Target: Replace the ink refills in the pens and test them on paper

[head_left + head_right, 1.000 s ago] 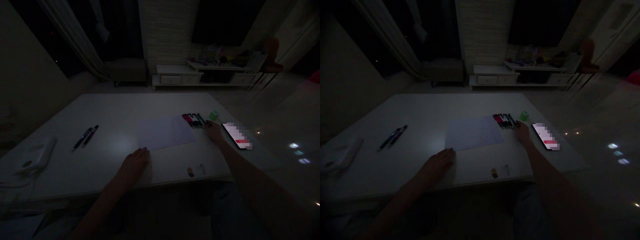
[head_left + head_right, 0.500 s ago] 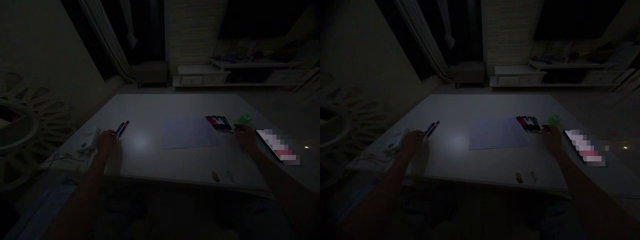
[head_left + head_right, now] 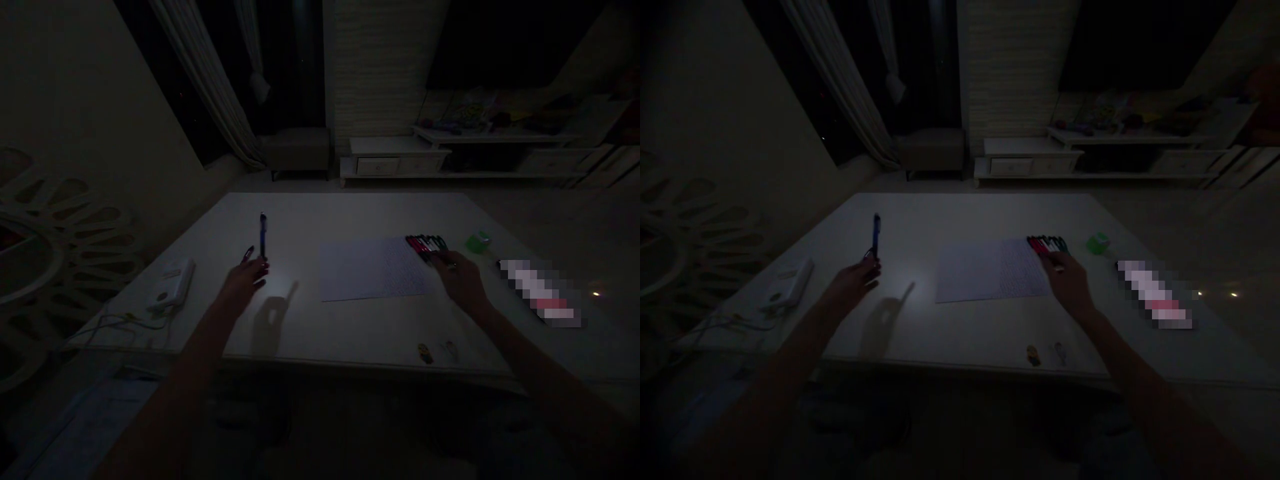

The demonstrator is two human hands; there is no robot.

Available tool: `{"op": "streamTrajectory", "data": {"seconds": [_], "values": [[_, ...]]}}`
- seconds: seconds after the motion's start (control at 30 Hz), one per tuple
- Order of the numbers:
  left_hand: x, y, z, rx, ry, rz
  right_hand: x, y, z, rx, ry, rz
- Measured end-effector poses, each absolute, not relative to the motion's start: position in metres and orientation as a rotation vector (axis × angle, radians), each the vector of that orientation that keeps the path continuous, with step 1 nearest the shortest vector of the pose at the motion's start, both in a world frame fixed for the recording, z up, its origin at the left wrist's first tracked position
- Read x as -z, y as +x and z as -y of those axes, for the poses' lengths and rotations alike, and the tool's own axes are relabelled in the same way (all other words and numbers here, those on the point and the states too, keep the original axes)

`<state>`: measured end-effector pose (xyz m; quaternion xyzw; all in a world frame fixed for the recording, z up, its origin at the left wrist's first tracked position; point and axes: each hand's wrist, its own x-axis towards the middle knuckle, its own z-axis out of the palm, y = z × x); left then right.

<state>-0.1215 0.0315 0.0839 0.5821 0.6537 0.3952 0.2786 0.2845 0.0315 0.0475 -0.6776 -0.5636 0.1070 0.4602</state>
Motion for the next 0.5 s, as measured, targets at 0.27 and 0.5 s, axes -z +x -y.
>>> {"op": "streamTrajectory", "data": {"seconds": [0.27, 0.5], "values": [[-0.045, 0.025, 0.018, -0.793, 0.878, -0.898, -0.065, 0.164, 0.018, -1.166, -1.23, 1.509], [-0.065, 0.027, 0.012, -1.013, 1.837, -1.44, -0.067, 0.196, 0.01, -0.911, -1.435, 1.452]]}}
